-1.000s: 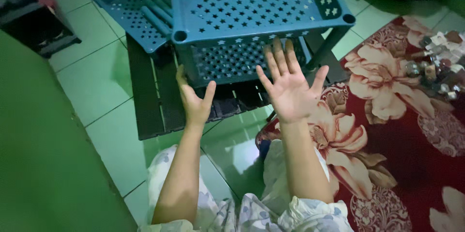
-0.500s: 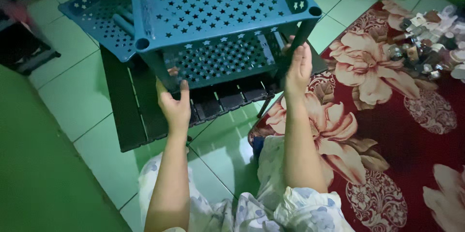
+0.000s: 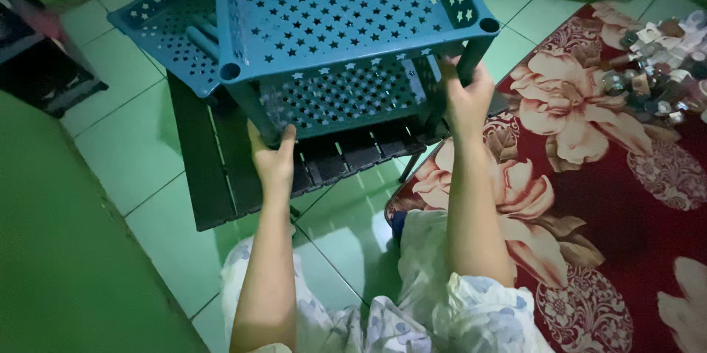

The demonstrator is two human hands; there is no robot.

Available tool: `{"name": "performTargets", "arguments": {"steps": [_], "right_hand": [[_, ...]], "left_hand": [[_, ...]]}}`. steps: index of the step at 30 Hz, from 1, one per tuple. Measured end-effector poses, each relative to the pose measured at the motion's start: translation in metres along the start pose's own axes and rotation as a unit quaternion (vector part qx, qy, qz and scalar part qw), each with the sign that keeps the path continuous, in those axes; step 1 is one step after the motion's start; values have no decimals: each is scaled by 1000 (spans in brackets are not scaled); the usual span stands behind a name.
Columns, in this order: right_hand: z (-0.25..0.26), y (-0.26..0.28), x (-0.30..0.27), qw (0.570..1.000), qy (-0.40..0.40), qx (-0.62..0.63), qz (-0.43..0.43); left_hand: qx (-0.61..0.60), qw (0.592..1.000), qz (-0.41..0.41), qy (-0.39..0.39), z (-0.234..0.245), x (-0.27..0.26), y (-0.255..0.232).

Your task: The person assembles a blue plastic storage rack by inserting cylindrical rods into corner holes of two perforated trays. They repeatedly lift, rotate, and align the trays while inserting and adjusting the rods to form a two-tier structure.

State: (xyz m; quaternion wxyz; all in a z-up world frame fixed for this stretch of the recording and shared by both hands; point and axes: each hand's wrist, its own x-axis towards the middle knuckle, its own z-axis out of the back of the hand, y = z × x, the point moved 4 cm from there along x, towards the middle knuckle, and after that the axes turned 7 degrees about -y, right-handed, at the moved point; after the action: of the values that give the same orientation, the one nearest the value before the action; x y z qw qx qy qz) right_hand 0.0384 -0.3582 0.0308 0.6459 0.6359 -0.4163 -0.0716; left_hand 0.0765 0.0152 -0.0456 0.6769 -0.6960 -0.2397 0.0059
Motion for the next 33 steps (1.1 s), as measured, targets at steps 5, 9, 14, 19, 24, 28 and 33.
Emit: {"name": "performTargets", "arguments": {"steps": [5, 9, 14, 19, 24, 28, 33], "right_hand": [[-10, -7, 12, 999, -18, 32, -32], [-10, -7, 10, 999, -41, -21, 15], [-5, -15, 13, 999, -41, -23, 10], [-1, -28, 7, 998, -49, -30, -10], [-5, -31, 15, 994, -79, -7, -72], [-7, -20, 19, 998, -13, -15, -53], [-8, -12, 17, 995, 33, 22, -93]], "left_hand": [[1, 1000, -14, 2, -5, -1, -9], [13, 1000, -3, 0, -6, -3, -14], [42, 999, 6, -10, -6, 1, -9], [61, 997, 22, -33, -6, 0, 1], [84, 994, 53, -34, -7, 1, 1], [27, 999, -11, -14, -8, 1, -7], [-11, 1000, -9, 4, -8, 1, -6]]}}
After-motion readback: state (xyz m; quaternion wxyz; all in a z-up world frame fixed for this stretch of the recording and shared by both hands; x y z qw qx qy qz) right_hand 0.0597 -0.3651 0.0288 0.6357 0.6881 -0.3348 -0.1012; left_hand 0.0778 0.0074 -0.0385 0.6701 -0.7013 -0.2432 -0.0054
